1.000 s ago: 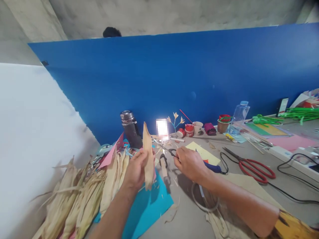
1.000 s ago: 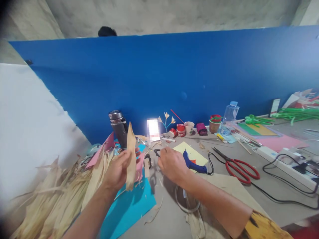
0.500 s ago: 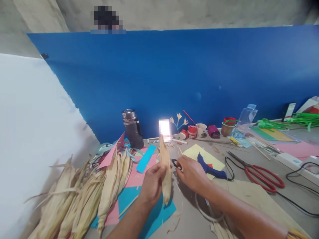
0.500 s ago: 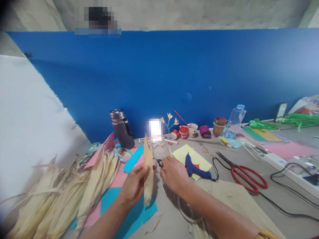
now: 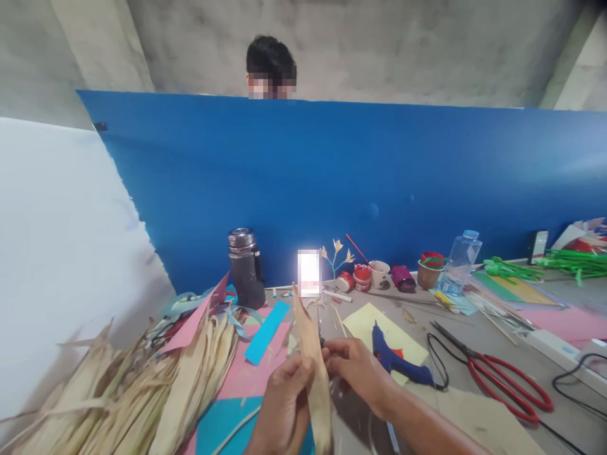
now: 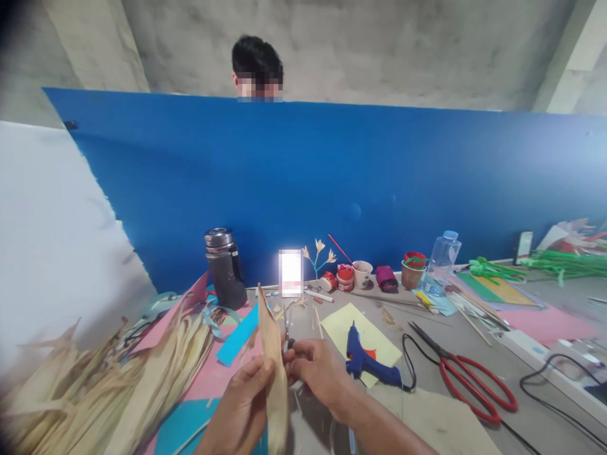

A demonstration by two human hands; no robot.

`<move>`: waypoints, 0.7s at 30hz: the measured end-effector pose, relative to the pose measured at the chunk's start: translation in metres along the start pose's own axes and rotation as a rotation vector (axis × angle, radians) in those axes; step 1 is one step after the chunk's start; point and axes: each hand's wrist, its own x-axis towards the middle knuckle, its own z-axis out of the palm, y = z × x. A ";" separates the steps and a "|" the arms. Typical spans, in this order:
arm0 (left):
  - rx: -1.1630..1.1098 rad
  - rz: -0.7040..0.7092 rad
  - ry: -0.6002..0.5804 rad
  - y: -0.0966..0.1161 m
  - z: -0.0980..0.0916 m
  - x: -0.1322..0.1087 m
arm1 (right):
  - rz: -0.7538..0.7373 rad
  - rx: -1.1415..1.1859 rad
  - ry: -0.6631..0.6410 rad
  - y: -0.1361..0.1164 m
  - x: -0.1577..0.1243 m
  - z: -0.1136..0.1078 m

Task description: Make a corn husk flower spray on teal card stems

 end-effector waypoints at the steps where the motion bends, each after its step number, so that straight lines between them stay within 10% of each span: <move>1: -0.007 -0.004 0.005 0.000 0.001 0.000 | -0.001 0.051 -0.024 0.000 0.000 0.000; 11: 0.090 0.087 0.110 0.015 -0.004 -0.002 | -0.132 0.179 0.252 0.009 0.009 -0.022; 21: 0.118 0.067 0.044 0.015 -0.007 -0.002 | -0.282 -0.366 0.212 0.015 0.007 -0.024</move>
